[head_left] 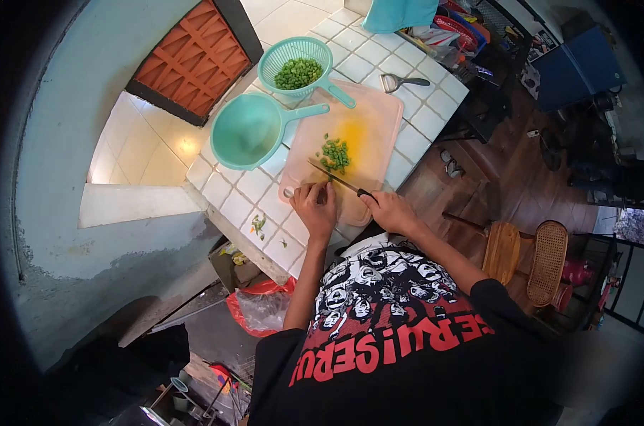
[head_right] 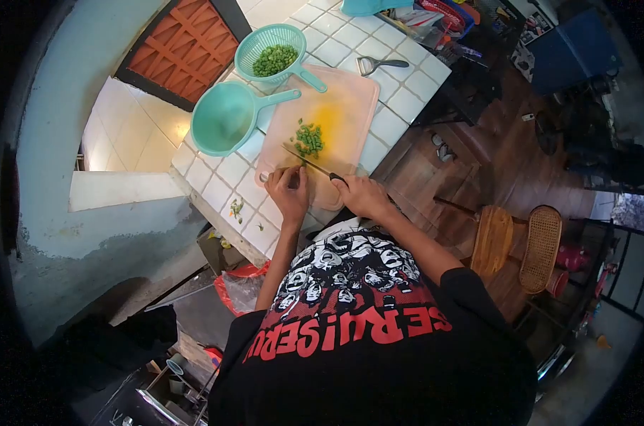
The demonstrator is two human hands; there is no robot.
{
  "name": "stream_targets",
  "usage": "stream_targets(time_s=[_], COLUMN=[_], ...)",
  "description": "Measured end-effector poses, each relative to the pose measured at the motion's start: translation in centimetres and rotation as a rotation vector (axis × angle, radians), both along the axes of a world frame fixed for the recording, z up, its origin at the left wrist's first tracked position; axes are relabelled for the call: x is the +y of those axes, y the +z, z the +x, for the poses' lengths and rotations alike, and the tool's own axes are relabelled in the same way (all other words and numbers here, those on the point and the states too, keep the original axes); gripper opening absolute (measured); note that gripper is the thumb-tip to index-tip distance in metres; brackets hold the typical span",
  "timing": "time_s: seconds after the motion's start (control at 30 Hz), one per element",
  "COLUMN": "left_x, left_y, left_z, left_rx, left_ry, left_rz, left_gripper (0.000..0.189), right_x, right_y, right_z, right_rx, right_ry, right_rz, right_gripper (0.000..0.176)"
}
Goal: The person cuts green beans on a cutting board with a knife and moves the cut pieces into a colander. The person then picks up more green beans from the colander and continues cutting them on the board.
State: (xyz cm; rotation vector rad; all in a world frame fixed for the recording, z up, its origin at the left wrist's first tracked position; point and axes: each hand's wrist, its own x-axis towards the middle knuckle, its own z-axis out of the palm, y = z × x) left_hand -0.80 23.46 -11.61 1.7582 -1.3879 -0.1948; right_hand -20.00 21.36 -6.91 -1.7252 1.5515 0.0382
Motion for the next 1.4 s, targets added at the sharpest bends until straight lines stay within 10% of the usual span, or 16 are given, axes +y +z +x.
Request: stream_targets(time_s=[1.0, 1.2, 1.4], left_x=[-0.3, -0.2, -0.6], left_y=[0.4, 0.5, 0.6], left_z=[-0.1, -0.3, -0.4], left_rx=[0.029, -0.039, -0.037], left_ry=[0.057, 0.087, 0.097], left_rz=[0.043, 0.052, -0.016], left_gripper=[0.01, 0.011, 0.016], right_x=[2.4, 0.1, -2.0], right_y=[-0.7, 1.9, 1.9], right_z=[-5.2, -6.3, -7.1], right_rx=[-0.066, -0.522, -0.08], right_ry=[-0.014, -0.174, -0.19], right_rz=[-0.073, 0.471, -0.191], right_gripper=[0.055, 0.051, 0.041])
